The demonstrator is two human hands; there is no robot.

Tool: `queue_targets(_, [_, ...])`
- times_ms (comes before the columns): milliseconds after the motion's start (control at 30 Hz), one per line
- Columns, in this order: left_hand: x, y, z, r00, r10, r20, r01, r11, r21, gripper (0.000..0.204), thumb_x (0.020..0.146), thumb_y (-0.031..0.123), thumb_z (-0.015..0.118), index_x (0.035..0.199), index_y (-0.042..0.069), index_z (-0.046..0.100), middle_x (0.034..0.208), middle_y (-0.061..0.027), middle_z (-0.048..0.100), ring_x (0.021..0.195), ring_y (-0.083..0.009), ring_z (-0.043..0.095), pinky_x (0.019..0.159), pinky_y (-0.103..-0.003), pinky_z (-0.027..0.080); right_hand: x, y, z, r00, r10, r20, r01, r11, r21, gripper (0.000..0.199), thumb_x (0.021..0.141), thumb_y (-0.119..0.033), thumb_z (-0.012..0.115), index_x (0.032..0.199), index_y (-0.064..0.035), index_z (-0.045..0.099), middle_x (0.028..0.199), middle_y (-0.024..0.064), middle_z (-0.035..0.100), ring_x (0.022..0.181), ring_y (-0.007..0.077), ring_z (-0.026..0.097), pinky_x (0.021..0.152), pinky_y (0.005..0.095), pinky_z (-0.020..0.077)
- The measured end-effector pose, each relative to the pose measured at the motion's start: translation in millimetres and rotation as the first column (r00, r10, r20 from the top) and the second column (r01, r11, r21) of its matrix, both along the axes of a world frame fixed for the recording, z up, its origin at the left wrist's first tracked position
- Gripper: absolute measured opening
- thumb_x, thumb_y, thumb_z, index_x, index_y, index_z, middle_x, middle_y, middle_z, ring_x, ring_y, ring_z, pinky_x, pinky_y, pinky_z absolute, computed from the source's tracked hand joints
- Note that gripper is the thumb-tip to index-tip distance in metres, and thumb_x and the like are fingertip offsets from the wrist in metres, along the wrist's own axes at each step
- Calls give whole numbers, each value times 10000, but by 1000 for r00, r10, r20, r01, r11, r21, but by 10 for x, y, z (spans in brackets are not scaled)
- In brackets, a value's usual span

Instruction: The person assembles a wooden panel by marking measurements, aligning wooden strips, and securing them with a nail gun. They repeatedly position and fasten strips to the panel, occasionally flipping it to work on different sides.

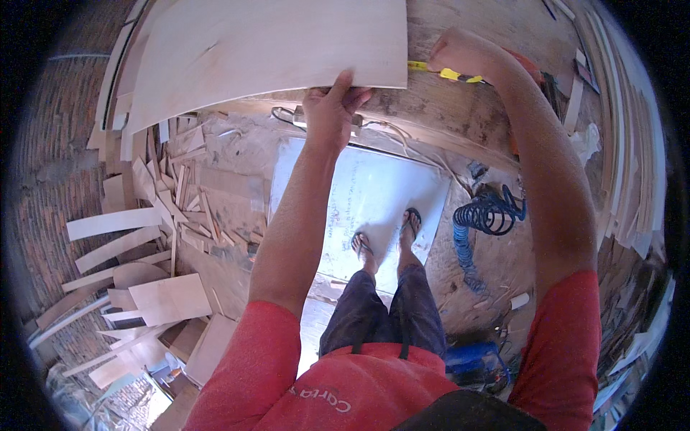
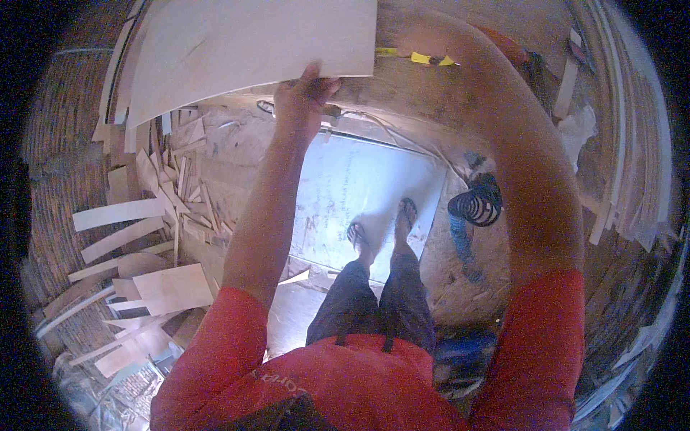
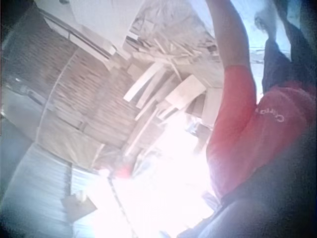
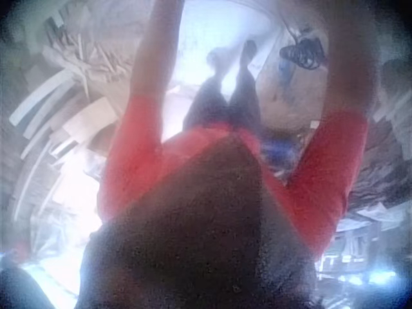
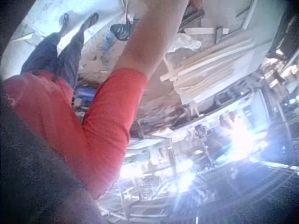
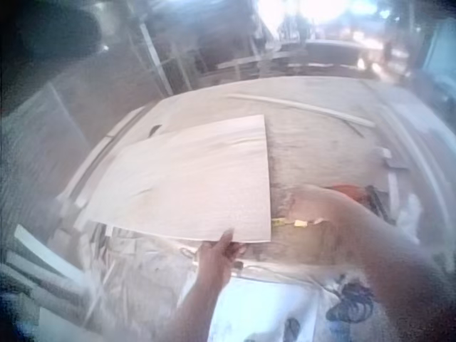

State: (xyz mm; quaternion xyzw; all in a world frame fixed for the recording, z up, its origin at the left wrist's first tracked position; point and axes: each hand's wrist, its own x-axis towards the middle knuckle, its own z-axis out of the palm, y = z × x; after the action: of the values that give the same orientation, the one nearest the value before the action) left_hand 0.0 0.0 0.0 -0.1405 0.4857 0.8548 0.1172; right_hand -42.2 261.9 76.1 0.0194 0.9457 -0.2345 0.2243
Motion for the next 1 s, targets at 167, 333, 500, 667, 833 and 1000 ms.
queue_targets(167, [-1,-18,4,1000,4,-14,-4,1000,4,214,961,97,700,1078,-62,618,920,-153,713,775,-232,734,710,-341,654,3,-45,-18,989,43,-144,-42,999,8,346,780,-288,766,1011,-32,793,871,154,755,758,242,705,742,380,548])
queue_targets(333, [3,57,36,1000,16,10,-16,1000,3,206,957,83,699,1069,-67,612,913,-150,707,757,-233,729,707,-340,656,-101,78,-53,979,202,-15,-201,978,46,375,812,-329,759,1016,-15,774,907,144,746,779,227,696,734,375,550])
queue_targets(500, [-58,-12,18,999,17,44,-15,999,-50,204,945,78,710,1053,-64,611,912,-151,703,765,-238,729,712,-335,660,159,196,235,985,-43,-165,16,986,-166,481,870,-415,727,1136,-14,723,963,141,736,802,217,687,735,368,543])
queue_targets(667, [-37,41,155,992,60,108,-58,998,-18,211,939,79,718,1052,-71,621,929,-157,709,760,-241,735,687,-333,661,514,1341,424,795,-197,-574,309,945,103,547,913,-454,678,1263,-34,662,1105,183,713,927,248,691,855,373,542])
queue_targets(833, [-30,47,208,993,8,114,0,998,-71,238,942,97,716,1069,-82,623,954,-179,718,749,-255,746,655,-325,657,657,2458,-419,678,-36,-734,580,639,505,525,906,-504,688,1200,-69,684,1099,203,704,1004,368,679,870,428,517])
queue_targets(1000, [51,-100,294,990,31,141,6,967,-254,261,926,152,749,1012,-71,644,826,-151,707,644,-229,725,549,-312,614,1155,775,178,821,-180,-542,394,866,308,493,885,-464,741,1120,-51,607,1018,224,678,992,401,672,840,493,497])
